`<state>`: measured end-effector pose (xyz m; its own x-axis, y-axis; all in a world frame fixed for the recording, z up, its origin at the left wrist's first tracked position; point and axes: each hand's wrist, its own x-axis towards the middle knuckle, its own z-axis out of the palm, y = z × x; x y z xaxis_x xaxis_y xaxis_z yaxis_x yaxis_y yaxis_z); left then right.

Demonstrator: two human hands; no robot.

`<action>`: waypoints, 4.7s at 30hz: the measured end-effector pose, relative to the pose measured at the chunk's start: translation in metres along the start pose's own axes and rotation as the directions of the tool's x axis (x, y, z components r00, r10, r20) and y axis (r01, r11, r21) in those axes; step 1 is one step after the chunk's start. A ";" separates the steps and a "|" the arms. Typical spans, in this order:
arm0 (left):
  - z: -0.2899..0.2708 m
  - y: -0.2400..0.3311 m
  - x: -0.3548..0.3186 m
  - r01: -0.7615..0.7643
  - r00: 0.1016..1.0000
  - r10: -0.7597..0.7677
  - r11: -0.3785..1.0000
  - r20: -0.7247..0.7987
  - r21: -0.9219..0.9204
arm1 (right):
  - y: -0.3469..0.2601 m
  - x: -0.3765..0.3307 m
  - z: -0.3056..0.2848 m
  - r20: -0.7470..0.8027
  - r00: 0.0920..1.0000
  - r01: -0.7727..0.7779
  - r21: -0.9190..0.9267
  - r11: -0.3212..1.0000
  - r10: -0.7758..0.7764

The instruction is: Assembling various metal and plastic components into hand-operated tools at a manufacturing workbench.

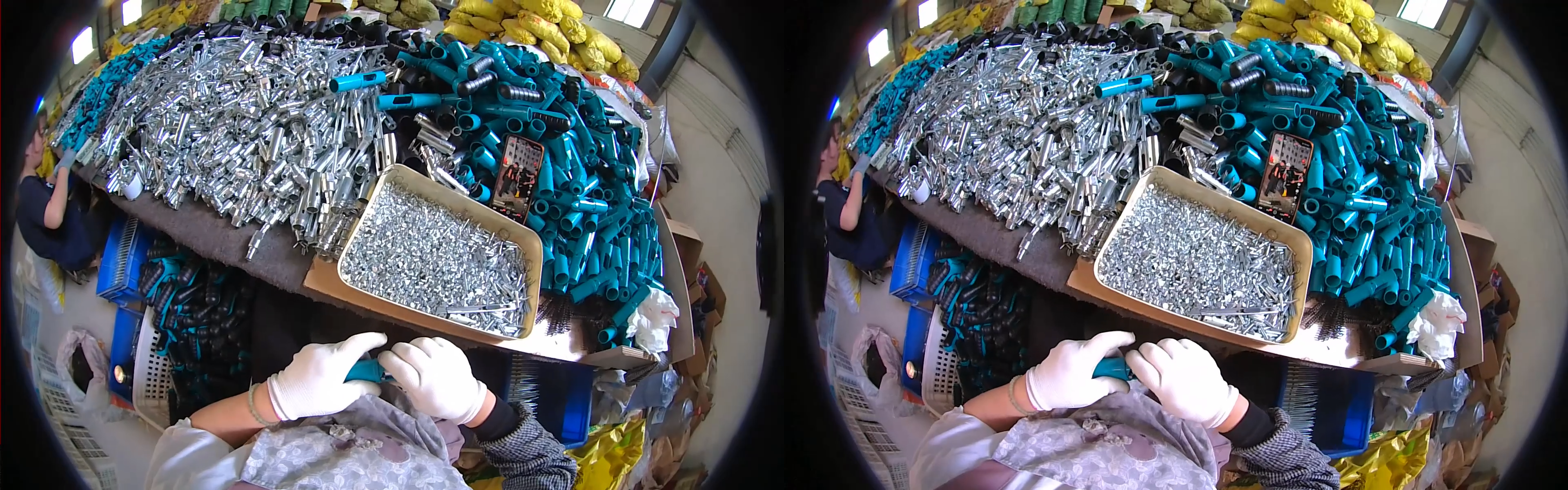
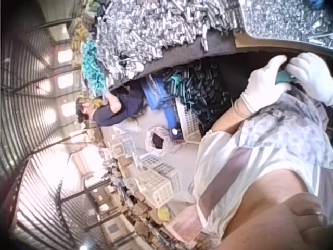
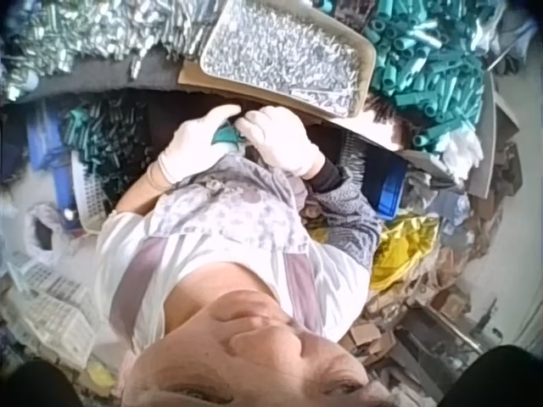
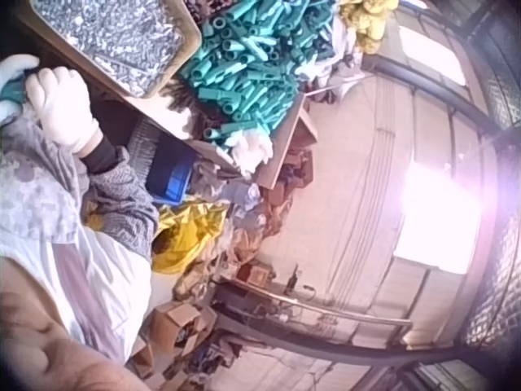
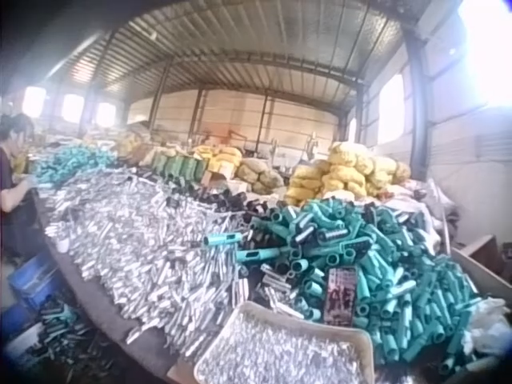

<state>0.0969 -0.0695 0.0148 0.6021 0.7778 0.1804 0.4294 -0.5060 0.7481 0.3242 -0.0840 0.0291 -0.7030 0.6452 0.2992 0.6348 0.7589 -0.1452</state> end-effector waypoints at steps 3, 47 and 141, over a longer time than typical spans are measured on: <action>0.006 -0.005 0.002 -0.034 0.999 0.025 0.979 -0.049 -0.203 | 0.019 0.015 -0.021 0.088 0.996 -0.001 0.259 0.966 -0.023; 0.016 -0.012 0.012 0.173 0.902 -0.406 0.024 0.149 -0.985 | -0.011 0.038 0.020 -0.346 0.704 -0.165 0.770 0.617 0.620; -0.490 -0.329 0.555 -0.052 0.931 -0.334 0.273 -0.146 -0.961 | 0.572 0.635 -0.047 0.055 0.865 -0.477 0.398 0.783 0.499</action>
<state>-0.0399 0.7117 0.1821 0.3193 0.9476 0.0113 -0.5606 0.1793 0.8084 0.2559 0.7552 0.1801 -0.3087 0.9415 0.1348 0.7048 0.3217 -0.6323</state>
